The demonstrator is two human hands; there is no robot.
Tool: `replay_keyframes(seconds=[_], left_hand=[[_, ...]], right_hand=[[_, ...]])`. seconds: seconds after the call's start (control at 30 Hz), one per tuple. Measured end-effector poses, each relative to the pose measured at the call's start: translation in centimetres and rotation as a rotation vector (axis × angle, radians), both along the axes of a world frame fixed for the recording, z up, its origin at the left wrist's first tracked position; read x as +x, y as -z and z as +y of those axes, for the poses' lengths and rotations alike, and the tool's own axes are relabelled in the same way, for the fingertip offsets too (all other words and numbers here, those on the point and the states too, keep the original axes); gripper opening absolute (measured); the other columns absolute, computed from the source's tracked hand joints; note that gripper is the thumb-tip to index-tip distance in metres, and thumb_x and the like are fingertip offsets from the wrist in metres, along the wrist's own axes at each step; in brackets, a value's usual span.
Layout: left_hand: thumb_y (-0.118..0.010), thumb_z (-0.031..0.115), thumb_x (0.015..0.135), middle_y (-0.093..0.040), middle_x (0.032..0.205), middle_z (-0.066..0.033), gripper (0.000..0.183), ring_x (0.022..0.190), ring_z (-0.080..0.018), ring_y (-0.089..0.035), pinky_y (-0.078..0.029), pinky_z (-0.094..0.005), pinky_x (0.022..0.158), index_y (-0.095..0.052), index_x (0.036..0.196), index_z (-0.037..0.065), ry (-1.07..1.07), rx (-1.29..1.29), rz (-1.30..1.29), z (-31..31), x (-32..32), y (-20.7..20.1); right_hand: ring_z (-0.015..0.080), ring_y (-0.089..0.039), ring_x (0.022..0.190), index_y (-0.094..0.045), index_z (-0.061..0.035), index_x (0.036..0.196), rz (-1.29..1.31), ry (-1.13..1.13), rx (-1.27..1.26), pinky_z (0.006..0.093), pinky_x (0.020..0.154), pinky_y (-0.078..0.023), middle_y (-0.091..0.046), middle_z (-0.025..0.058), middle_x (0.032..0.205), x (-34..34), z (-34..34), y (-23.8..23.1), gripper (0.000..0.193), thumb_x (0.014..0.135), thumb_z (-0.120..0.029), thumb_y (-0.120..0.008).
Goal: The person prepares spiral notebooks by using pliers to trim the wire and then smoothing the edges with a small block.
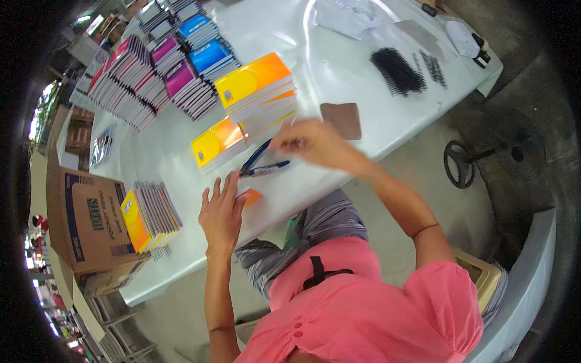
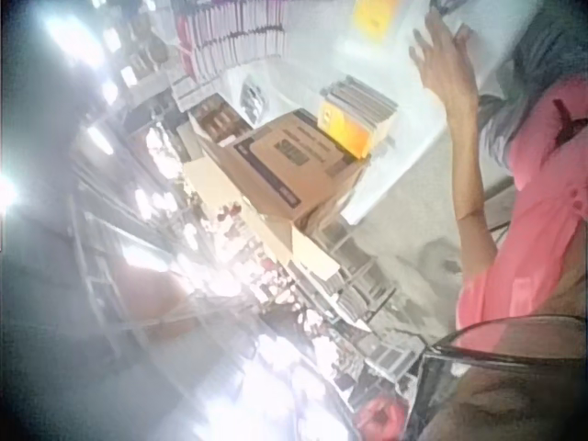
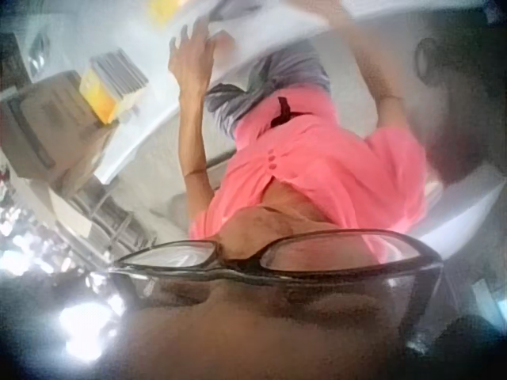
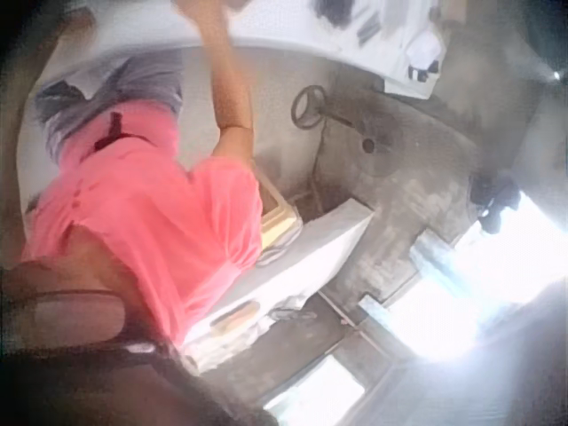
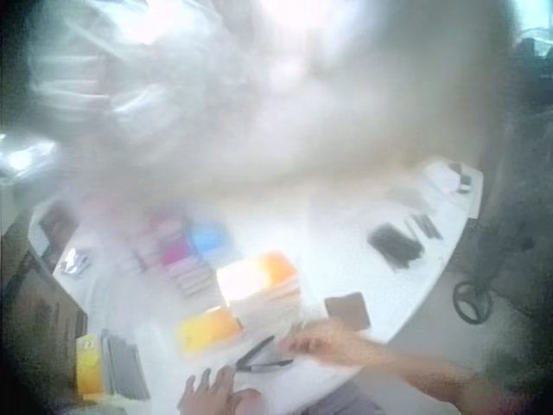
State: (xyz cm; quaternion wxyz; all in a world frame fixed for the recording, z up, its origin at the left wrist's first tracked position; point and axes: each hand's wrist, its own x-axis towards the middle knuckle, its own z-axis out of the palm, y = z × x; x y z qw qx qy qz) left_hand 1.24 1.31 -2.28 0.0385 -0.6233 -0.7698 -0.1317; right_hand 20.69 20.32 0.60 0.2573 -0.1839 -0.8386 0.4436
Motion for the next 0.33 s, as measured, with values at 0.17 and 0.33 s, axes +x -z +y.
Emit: replay_keyframes(seconds=[0.17,0.33], left_hand=[[-0.061,0.033,0.091,-0.058,0.136,-0.0038,0.055,0.124,-0.0321,-0.055,-0.038,-0.0504,0.106,-0.047,0.142,0.020,0.039,0.029,0.012,0.1,0.0,-0.3],[-0.059,0.033,0.092,-0.057,0.138,-0.0036,0.054,0.126,-0.0315,-0.054,-0.036,-0.0500,0.108,-0.045,0.143,0.021,0.040,-0.010,0.018,0.1,-0.3,-0.4]], right_hand=[[0.0199,-0.065,0.078,-0.070,-0.0021,0.098,0.084,-0.175,-0.068,0.0312,0.070,-0.050,-0.070,0.0088,0.086,-3.7,-3.0,2.4,0.015,0.083,-0.003,-0.071],[0.0196,-0.064,0.082,-0.071,-0.0030,0.101,-0.029,-0.270,-0.202,0.0301,0.075,-0.050,-0.070,0.0090,0.092,-4.1,-2.2,2.8,0.017,0.085,-0.002,-0.071]])
